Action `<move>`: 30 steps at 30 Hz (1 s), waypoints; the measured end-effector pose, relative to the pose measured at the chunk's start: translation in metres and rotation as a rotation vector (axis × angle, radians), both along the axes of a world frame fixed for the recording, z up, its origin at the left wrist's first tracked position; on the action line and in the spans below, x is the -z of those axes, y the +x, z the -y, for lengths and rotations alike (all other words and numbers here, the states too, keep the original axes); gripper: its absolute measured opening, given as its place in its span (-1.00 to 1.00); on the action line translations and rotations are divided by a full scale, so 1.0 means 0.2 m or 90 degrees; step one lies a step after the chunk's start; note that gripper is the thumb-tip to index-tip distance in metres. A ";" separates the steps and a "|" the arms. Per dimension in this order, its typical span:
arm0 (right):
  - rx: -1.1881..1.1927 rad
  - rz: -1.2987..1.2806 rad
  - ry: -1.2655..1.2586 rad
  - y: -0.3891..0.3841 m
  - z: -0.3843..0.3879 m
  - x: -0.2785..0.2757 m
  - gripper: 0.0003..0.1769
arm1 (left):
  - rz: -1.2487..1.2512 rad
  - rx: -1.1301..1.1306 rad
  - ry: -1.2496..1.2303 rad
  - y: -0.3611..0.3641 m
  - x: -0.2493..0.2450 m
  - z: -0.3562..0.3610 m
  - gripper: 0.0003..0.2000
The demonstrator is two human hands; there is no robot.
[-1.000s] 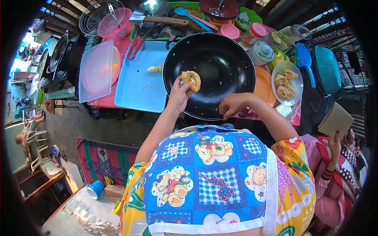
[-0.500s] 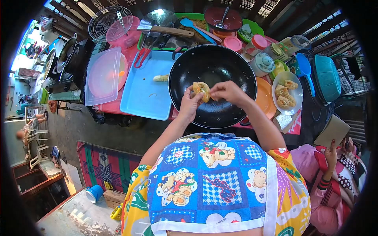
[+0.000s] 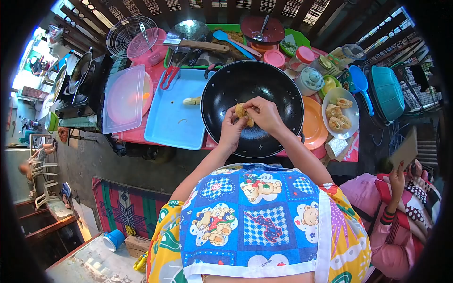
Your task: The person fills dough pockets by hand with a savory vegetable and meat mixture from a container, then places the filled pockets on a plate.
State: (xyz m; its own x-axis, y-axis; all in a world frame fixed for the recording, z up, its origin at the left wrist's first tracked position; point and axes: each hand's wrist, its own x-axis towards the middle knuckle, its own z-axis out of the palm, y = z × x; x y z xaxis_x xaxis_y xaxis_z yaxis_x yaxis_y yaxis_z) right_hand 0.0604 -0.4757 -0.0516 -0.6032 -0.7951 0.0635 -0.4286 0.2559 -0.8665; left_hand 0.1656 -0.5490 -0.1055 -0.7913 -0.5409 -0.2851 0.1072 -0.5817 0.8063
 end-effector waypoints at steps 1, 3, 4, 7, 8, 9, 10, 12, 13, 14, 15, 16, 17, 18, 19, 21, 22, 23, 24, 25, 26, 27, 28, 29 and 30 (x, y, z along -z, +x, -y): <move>-0.003 -0.018 -0.014 0.01 0.00 0.00 -0.87 | -0.001 0.002 0.000 0.00 -0.01 -0.01 -0.61; -0.007 -0.115 -0.043 0.03 0.01 0.05 -0.88 | 0.008 -0.033 -0.006 -0.01 -0.03 -0.02 -0.64; -0.014 -0.209 -0.070 0.03 0.01 0.06 -0.89 | 0.007 -0.032 -0.006 -0.01 -0.02 -0.01 -0.64; -0.014 -0.244 -0.027 0.01 0.01 0.05 -0.90 | -0.023 -0.021 0.083 0.00 0.00 0.00 -0.67; -0.014 -0.243 -0.028 0.01 0.00 0.03 -0.90 | -0.027 -0.032 0.094 0.00 0.00 0.00 -0.68; -0.018 -0.130 -0.023 0.00 -0.01 -0.01 -0.90 | -0.031 -0.045 0.104 0.00 -0.01 0.01 -0.70; -0.022 -0.016 -0.017 0.00 -0.03 -0.04 -0.90 | -0.029 -0.047 0.103 0.00 -0.02 0.02 -0.70; -0.043 -0.016 -0.006 0.00 -0.05 -0.06 -0.90 | -0.040 -0.055 0.121 0.00 -0.04 0.03 -0.70; -0.061 -0.017 0.005 0.01 -0.07 -0.06 -0.89 | -0.040 -0.054 0.120 0.00 -0.06 0.03 -0.70; -0.043 0.007 -0.016 0.03 -0.07 -0.04 -0.88 | -0.034 -0.044 0.107 0.00 -0.07 0.03 -0.69; -0.041 0.006 -0.017 0.04 -0.06 -0.02 -0.88 | -0.028 -0.034 0.094 0.00 -0.07 0.02 -0.68; -0.007 -0.017 -0.005 0.04 -0.06 -0.01 -0.88 | -0.029 -0.034 0.092 0.00 -0.06 0.02 -0.68; 0.028 -0.038 0.007 0.05 -0.05 0.00 -0.88 | -0.028 -0.035 0.095 0.00 -0.05 0.01 -0.68; 0.028 -0.038 0.006 0.05 -0.04 0.01 -0.88 | -0.027 -0.034 0.097 0.00 -0.05 0.01 -0.68; 0.030 -0.078 0.007 0.06 -0.03 0.02 -0.88 | -0.027 -0.032 0.096 0.01 -0.04 0.01 -0.68; 0.037 -0.120 0.008 0.06 -0.02 0.03 -0.89 | -0.043 -0.044 0.114 0.00 -0.04 0.01 -0.70; 0.023 -0.178 -0.021 0.07 -0.02 0.03 -0.90 | -0.044 -0.041 0.112 0.00 -0.05 0.01 -0.70; 0.009 -0.236 -0.049 0.07 -0.02 0.04 -0.92 | -0.052 -0.036 0.123 0.00 -0.05 0.01 -0.69; -0.019 -0.239 -0.054 0.05 -0.03 0.02 -0.87 | -0.059 -0.032 0.134 0.00 -0.05 0.02 -0.68; -0.018 -0.241 -0.056 0.04 -0.03 0.00 -0.87 | -0.061 -0.030 0.132 0.00 -0.05 0.03 -0.68; 0.033 -0.152 -0.040 0.03 -0.04 -0.03 -0.83 | -0.062 -0.030 0.134 0.00 -0.05 0.03 -0.68; 0.086 -0.064 -0.023 0.01 -0.05 -0.06 -0.80 | -0.065 -0.025 0.136 -0.01 -0.06 0.03 -0.68; 0.107 0.004 -0.006 -0.03 -0.05 -0.05 -0.75 | -0.062 -0.022 0.134 -0.02 -0.07 0.02 -0.67; 0.136 0.136 -0.082 -0.06 -0.04 0.05 -0.77 | -0.068 -0.004 0.130 -0.02 -0.07 0.01 -0.65; 0.117 0.203 -0.078 -0.08 -0.03 0.07 -0.78 | -0.056 0.007 0.116 -0.03 -0.08 0.01 -0.64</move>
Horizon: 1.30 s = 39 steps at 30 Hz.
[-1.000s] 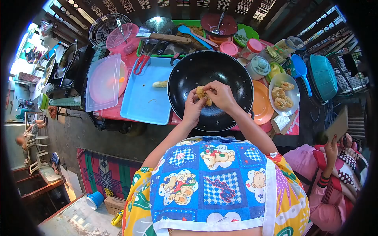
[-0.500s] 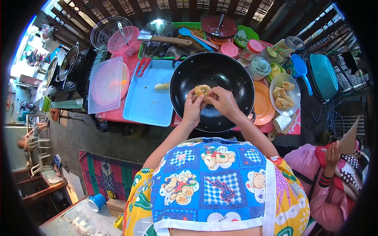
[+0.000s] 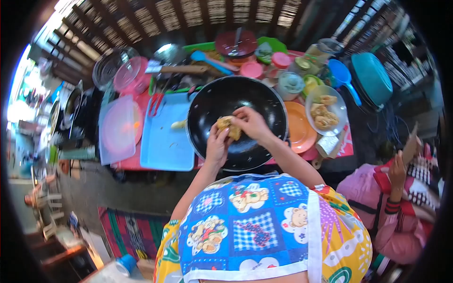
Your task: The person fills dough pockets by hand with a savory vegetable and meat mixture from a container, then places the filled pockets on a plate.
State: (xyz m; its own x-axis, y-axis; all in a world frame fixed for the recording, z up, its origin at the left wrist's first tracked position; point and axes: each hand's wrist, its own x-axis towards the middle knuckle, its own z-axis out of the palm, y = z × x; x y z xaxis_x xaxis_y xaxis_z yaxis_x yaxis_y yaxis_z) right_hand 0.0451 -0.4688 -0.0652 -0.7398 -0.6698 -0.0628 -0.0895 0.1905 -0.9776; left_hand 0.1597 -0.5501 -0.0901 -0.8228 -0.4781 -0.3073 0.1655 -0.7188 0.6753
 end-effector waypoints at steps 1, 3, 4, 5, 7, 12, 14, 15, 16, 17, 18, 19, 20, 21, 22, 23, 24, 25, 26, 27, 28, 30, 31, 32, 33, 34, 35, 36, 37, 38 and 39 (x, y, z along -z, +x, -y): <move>-0.021 0.066 -0.007 -0.01 -0.01 0.01 -0.78 | 0.011 0.013 -0.015 -0.01 0.00 -0.01 -0.64; -0.022 0.055 -0.039 0.00 0.00 0.09 -0.79 | 0.030 0.017 -0.039 -0.01 0.04 -0.02 -0.63; -0.012 -0.026 -0.008 0.00 0.00 0.09 -0.79 | 0.048 0.016 -0.039 -0.01 0.03 -0.03 -0.64; -0.005 -0.107 0.023 0.02 -0.01 0.08 -0.80 | 0.065 0.012 -0.040 0.00 0.01 -0.04 -0.65; -0.035 -0.182 0.067 0.04 -0.02 0.03 -0.78 | 0.075 -0.019 -0.057 0.01 0.01 -0.05 -0.71; -0.187 -0.084 0.044 0.06 -0.03 0.03 -0.42 | 0.107 -0.082 -0.043 0.03 -0.01 -0.01 -0.66; -0.172 -0.157 0.058 0.08 -0.04 0.03 -0.37 | 0.116 -0.077 -0.049 0.00 -0.03 -0.03 -0.66; -0.164 -0.232 0.075 0.09 -0.04 0.00 -0.33 | 0.150 -0.067 -0.051 0.00 -0.08 -0.03 -0.65; -0.154 -0.223 0.089 0.09 -0.06 -0.04 -0.30 | 0.185 -0.059 -0.055 -0.01 -0.12 -0.06 -0.65; -0.149 -0.219 0.090 0.07 -0.09 -0.07 -0.30 | 0.188 -0.053 -0.055 -0.03 -0.16 -0.08 -0.65; -0.135 -0.226 0.102 0.05 -0.11 -0.10 -0.32 | 0.188 -0.013 -0.061 -0.05 -0.20 -0.11 -0.65; -0.121 -0.234 0.113 0.00 -0.15 -0.11 -0.35 | 0.188 0.026 -0.070 -0.08 -0.22 -0.14 -0.64; -0.085 -0.246 0.068 -0.05 -0.19 -0.10 -0.40 | 0.166 0.085 -0.098 -0.11 -0.24 -0.17 -0.59; -0.057 -0.218 0.057 -0.09 -0.26 -0.16 -0.43 | 0.169 0.088 -0.098 -0.14 -0.28 -0.21 -0.59; -0.036 -0.182 0.049 -0.14 -0.32 -0.22 -0.44 | 0.131 0.108 -0.087 -0.16 -0.31 -0.23 -0.57; -0.016 -0.145 0.039 -0.21 -0.40 -0.25 -0.45 | 0.093 0.127 -0.077 -0.19 -0.34 -0.26 -0.54; 0.042 -0.161 0.060 -0.29 -0.50 -0.27 -0.46 | 0.120 0.130 -0.097 -0.22 -0.37 -0.28 -0.52; 0.101 -0.177 0.080 -0.37 -0.60 -0.28 -0.47 | 0.146 0.110 -0.126 -0.24 -0.36 -0.30 -0.54; 0.172 -0.280 0.120 -0.37 -0.62 -0.29 -0.47 | 0.160 0.101 -0.166 -0.18 -0.33 -0.21 -0.56; 0.240 -0.378 0.152 -0.47 -0.75 -0.26 -0.47 | 0.182 0.086 -0.213 -0.19 -0.29 -0.21 -0.58; 0.310 -0.402 0.197 -0.56 -0.88 -0.23 -0.47 | 0.191 0.053 -0.214 -0.20 -0.23 -0.21 -0.60; 0.415 -0.429 0.298 -0.72 -1.11 -0.16 -0.48 | 0.204 -0.014 -0.199 -0.18 -0.16 -0.20 -0.63; 0.447 -0.434 0.351 -0.79 -1.21 -0.12 -0.47 | 0.216 -0.034 -0.209 -0.17 -0.14 -0.19 -0.64; 0.445 -0.430 0.353 -0.85 -1.29 -0.07 -0.47 | 0.226 -0.041 -0.224 -0.15 -0.10 -0.17 -0.63; 0.471 -0.427 0.415 -0.80 -1.26 -0.04 -0.46 | 0.236 -0.041 -0.230 -0.04 -0.07 -0.05 -0.61; 0.492 -0.423 0.465 -0.84 -1.29 -0.03 -0.44 | 0.243 -0.043 -0.229 -0.04 -0.08 -0.06 -0.61; 0.488 -0.420 0.464 -0.87 -1.33 0.00 -0.44 | 0.284 -0.040 -0.294 -0.06 -0.09 -0.09 -0.61; 0.471 -0.401 0.484 -0.89 -1.34 0.00 -0.44 | 0.326 -0.035 -0.359 -0.06 -0.09 -0.10 -0.60; 0.456 -0.383 0.503 -0.90 -1.35 0.00 -0.44 | 0.328 -0.037 -0.360 -0.05 -0.08 -0.10 -0.60; 0.454 -0.382 0.502 -0.91 -1.35 0.00 -0.44 | 0.342 -0.038 -0.355 -0.05 -0.06 -0.09 -0.61; 0.433 -0.366 0.518 -0.91 -1.34 0.01 -0.45 | 0.357 -0.038 -0.351 -0.05 -0.06 -0.10 -0.61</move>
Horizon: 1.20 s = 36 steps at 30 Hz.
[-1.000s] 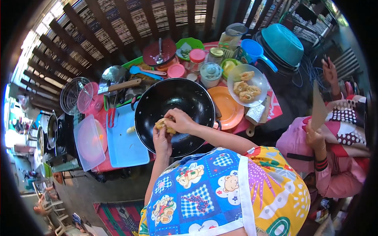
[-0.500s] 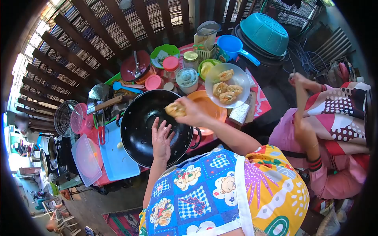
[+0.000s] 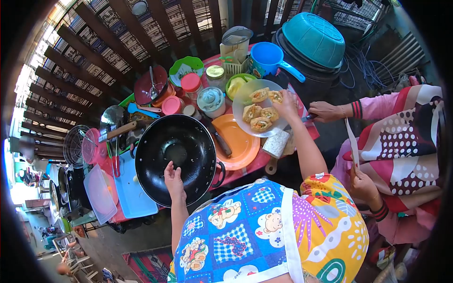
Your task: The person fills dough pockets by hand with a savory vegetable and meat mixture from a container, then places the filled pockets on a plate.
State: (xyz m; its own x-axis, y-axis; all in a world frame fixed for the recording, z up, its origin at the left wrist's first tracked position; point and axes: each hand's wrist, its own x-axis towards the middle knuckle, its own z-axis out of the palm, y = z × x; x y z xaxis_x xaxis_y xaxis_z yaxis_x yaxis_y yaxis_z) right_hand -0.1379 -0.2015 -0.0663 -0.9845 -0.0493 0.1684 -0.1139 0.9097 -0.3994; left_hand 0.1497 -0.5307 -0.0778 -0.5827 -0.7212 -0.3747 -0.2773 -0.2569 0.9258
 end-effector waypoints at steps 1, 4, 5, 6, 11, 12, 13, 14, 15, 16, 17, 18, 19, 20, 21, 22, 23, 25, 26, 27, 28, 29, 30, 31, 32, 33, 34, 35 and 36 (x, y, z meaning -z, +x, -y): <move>-0.001 0.028 0.019 0.10 0.12 0.01 -0.47 | 0.003 0.006 0.006 0.09 0.02 0.12 -0.61; -0.008 0.065 0.049 0.08 0.10 0.04 -0.47 | 0.020 -0.004 -0.016 0.07 0.02 0.07 -0.64; -0.008 0.066 0.047 0.08 0.10 0.04 -0.47 | 0.019 -0.009 -0.010 0.07 0.02 0.06 -0.64; -0.022 0.072 0.060 0.09 0.10 0.01 -0.48 | 0.016 -0.012 -0.003 0.06 0.03 0.04 -0.64; -0.061 -0.001 -0.019 0.17 0.17 -0.06 -0.55 | 0.047 -0.007 -0.011 0.15 0.00 0.15 -0.67; -0.053 0.102 -0.216 0.14 0.14 -0.09 -0.59 | 0.070 0.011 -0.007 0.14 -0.02 0.16 -0.69; -0.041 0.202 -0.415 0.13 0.12 -0.11 -0.62 | 0.069 0.018 -0.010 0.16 0.01 0.19 -0.69; -0.032 0.194 -0.418 0.17 0.12 -0.11 -0.62 | 0.068 0.015 -0.029 0.17 0.09 0.23 -0.72; -0.101 0.036 -0.204 0.24 0.13 -0.12 -0.68 | 0.060 0.011 -0.045 0.16 0.10 0.25 -0.75; -0.164 -0.114 0.018 0.27 0.13 -0.13 -0.74 | 0.051 0.021 -0.044 0.16 0.12 0.26 -0.75; -0.156 -0.120 0.021 0.27 0.13 -0.15 -0.74 | 0.027 0.016 -0.065 0.17 0.15 0.26 -0.78; -0.120 -0.123 0.005 0.26 0.12 -0.16 -0.79 | 0.003 0.008 -0.088 0.16 0.15 0.26 -0.80; -0.086 -0.124 -0.008 0.25 0.12 -0.18 -0.84 | 0.023 -0.002 -0.086 0.15 0.16 0.27 -0.81; -0.053 -0.124 -0.020 0.24 0.11 -0.21 -0.86 | 0.019 0.003 -0.083 0.14 0.18 0.29 -0.81; -0.037 -0.137 0.001 0.21 0.08 -0.24 -0.80 | 0.026 -0.010 -0.061 0.14 0.20 0.31 -0.81; -0.032 -0.139 0.007 0.20 0.07 -0.27 -0.80 | 0.034 -0.021 -0.037 0.17 0.20 0.35 -0.81; -0.005 -0.144 0.023 0.13 0.03 -0.27 -0.78 | 0.010 -0.022 -0.042 0.16 0.22 0.35 -0.81; 0.019 -0.154 0.038 0.01 -0.06 -0.28 -0.75 | -0.008 -0.037 -0.038 0.14 0.20 0.34 -0.82; 0.020 -0.128 0.076 -0.05 -0.10 -0.28 -0.69 | -0.024 -0.054 -0.038 0.13 0.20 0.34 -0.82; 0.019 -0.103 0.114 -0.10 -0.13 -0.28 -0.62 | -0.022 -0.069 -0.024 0.12 0.18 0.33 -0.83; 0.013 -0.109 0.113 -0.15 -0.15 -0.27 -0.62 | -0.027 -0.077 -0.025 0.11 0.16 0.31 -0.83; 0.023 -0.068 0.140 -0.17 -0.16 -0.28 -0.53 | -0.046 -0.090 -0.033 0.14 0.11 0.30 -0.84; 0.031 -0.028 0.168 -0.23 -0.17 -0.28 -0.45 | -0.065 -0.106 -0.043 0.12 0.09 0.28 -0.84; 0.034 0.044 0.153 -0.28 -0.16 -0.31 -0.34 | -0.102 -0.118 -0.027 0.11 0.11 0.27 -0.85; 0.026 0.043 0.152 -0.34 -0.20 -0.28 -0.34 | -0.102 -0.126 -0.029 0.12 0.10 0.24 -0.85; -0.030 0.201 0.086 -0.44 -0.24 -0.25 -0.34 | -0.098 -0.133 -0.024 0.11 0.05 0.21 -0.86; -0.087 0.359 0.019 -0.51 -0.25 -0.25 -0.34 | -0.094 -0.141 -0.022 0.09 0.01 0.18 -0.86; -0.087 0.416 -0.022 -0.57 -0.26 -0.22 -0.40 | -0.091 -0.149 -0.026 0.07 -0.01 0.15 -0.86; -0.086 0.414 -0.019 -0.52 -0.21 -0.27 -0.40 | -0.090 -0.125 -0.026 0.12 -0.04 0.18 -0.86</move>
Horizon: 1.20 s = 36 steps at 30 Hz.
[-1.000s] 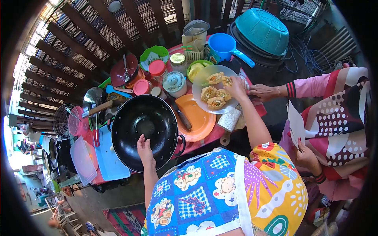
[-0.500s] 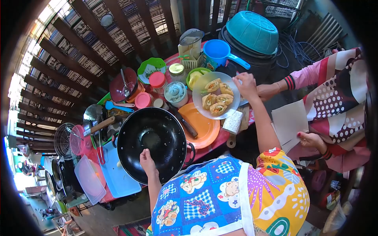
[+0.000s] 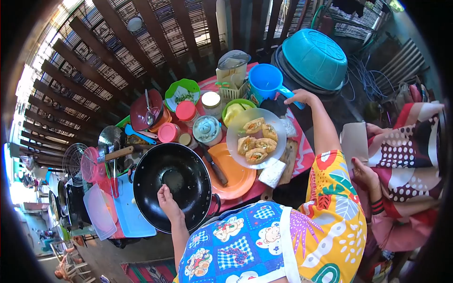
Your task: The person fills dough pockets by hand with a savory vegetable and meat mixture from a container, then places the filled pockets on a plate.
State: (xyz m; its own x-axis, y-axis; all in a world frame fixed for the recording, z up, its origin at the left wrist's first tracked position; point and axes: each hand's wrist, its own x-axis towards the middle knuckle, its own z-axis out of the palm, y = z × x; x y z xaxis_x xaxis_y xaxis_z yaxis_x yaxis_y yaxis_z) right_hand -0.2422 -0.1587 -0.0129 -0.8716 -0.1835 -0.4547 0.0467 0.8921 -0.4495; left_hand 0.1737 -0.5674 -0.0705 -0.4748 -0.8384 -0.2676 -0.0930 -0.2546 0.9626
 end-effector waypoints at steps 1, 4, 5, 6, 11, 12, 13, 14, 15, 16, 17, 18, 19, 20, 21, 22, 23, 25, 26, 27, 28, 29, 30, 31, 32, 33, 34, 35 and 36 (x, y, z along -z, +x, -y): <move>-0.016 0.086 0.003 -0.06 0.00 0.01 -0.45 | 0.010 0.013 -0.011 -0.03 -0.02 -0.04 -0.86; -0.048 0.206 -0.013 -0.12 0.00 0.08 -0.60 | -0.007 0.002 -0.008 -0.07 -0.05 -0.11 -0.86; -0.018 0.240 -0.084 -0.12 -0.02 0.09 -0.64 | -0.002 0.001 -0.008 -0.08 -0.05 -0.12 -0.86; 0.014 0.272 -0.154 -0.10 -0.03 0.08 -0.68 | -0.003 -0.012 -0.004 -0.09 -0.04 -0.13 -0.86; 0.082 0.257 -0.282 0.03 -0.03 0.07 -0.67 | -0.017 -0.045 0.024 -0.09 -0.06 -0.16 -0.87; 0.101 0.262 -0.353 0.03 -0.04 0.06 -0.67 | -0.015 -0.031 0.020 -0.10 -0.06 -0.18 -0.87; 0.104 0.274 -0.379 -0.01 -0.07 0.10 -0.68 | -0.015 -0.020 0.015 -0.11 -0.07 -0.19 -0.86; 0.133 0.254 -0.420 0.09 -0.04 0.06 -0.72 | -0.013 -0.029 0.017 -0.07 -0.08 -0.14 -0.86; 0.138 0.242 -0.455 0.09 -0.05 0.03 -0.72 | -0.018 -0.021 0.014 -0.08 -0.09 -0.16 -0.86; 0.143 0.232 -0.490 0.10 -0.06 0.00 -0.71 | -0.023 -0.012 0.010 -0.09 -0.10 -0.17 -0.86; 0.135 0.221 -0.525 0.12 -0.05 -0.03 -0.69 | -0.024 -0.009 0.009 -0.09 -0.09 -0.17 -0.87; 0.132 0.208 -0.560 0.15 -0.06 -0.07 -0.68 | -0.022 -0.018 0.007 -0.09 -0.10 -0.18 -0.87; 0.128 0.195 -0.598 0.18 -0.06 -0.11 -0.65 | -0.032 -0.034 0.008 -0.10 -0.11 -0.19 -0.87; 0.130 0.196 -0.599 0.20 -0.06 -0.14 -0.65 | -0.042 -0.045 0.011 -0.10 -0.12 -0.20 -0.87; 0.153 0.192 -0.667 0.29 -0.05 -0.15 -0.66 | -0.037 -0.037 0.011 -0.07 -0.12 -0.15 -0.87; 0.173 0.185 -0.734 0.34 -0.05 -0.20 -0.67 | -0.034 -0.024 0.016 -0.07 -0.14 -0.16 -0.87; 0.206 0.178 -0.779 0.40 -0.05 -0.26 -0.71 | -0.054 -0.036 0.022 -0.07 -0.16 -0.16 -0.88; 0.241 0.152 -0.807 0.51 -0.05 -0.32 -0.73 | -0.069 -0.036 0.024 -0.07 -0.16 -0.15 -0.88; 0.260 0.135 -0.836 0.57 -0.05 -0.35 -0.75 | -0.082 -0.028 0.028 -0.07 -0.16 -0.13 -0.89; 0.277 0.112 -0.829 0.63 -0.06 -0.37 -0.76 | -0.093 -0.020 0.030 -0.07 -0.19 -0.13 -0.89; 0.307 0.095 -0.833 0.72 -0.06 -0.37 -0.76 | -0.105 -0.009 0.027 -0.07 -0.19 -0.11 -0.89; 0.313 0.075 -0.815 0.80 -0.07 -0.41 -0.76 | -0.105 0.005 0.023 -0.07 -0.21 -0.09 -0.88; 0.313 0.053 -0.796 0.87 -0.07 -0.44 -0.75 | -0.104 0.018 0.022 -0.09 -0.24 -0.08 -0.88; 0.327 0.023 -0.807 0.95 -0.09 -0.45 -0.78 | -0.110 0.039 0.024 -0.11 -0.25 -0.07 -0.88; 0.358 0.011 -0.788 1.03 -0.10 -0.46 -0.76 | -0.115 0.054 0.026 -0.11 -0.26 -0.06 -0.88; 0.380 -0.001 -0.768 1.11 -0.11 -0.46 -0.75 | -0.116 0.068 0.019 -0.13 -0.29 -0.07 -0.87; 0.399 -0.013 -0.748 1.19 -0.11 -0.47 -0.75 | -0.114 0.082 0.024 -0.14 -0.31 -0.08 -0.87; 0.406 -0.025 -0.752 1.26 -0.12 -0.44 -0.75 | -0.137 0.097 0.024 -0.15 -0.30 -0.07 -0.87; 0.421 -0.016 -0.755 1.33 -0.14 -0.45 -0.74 | -0.152 0.113 0.028 -0.15 -0.31 -0.07 -0.87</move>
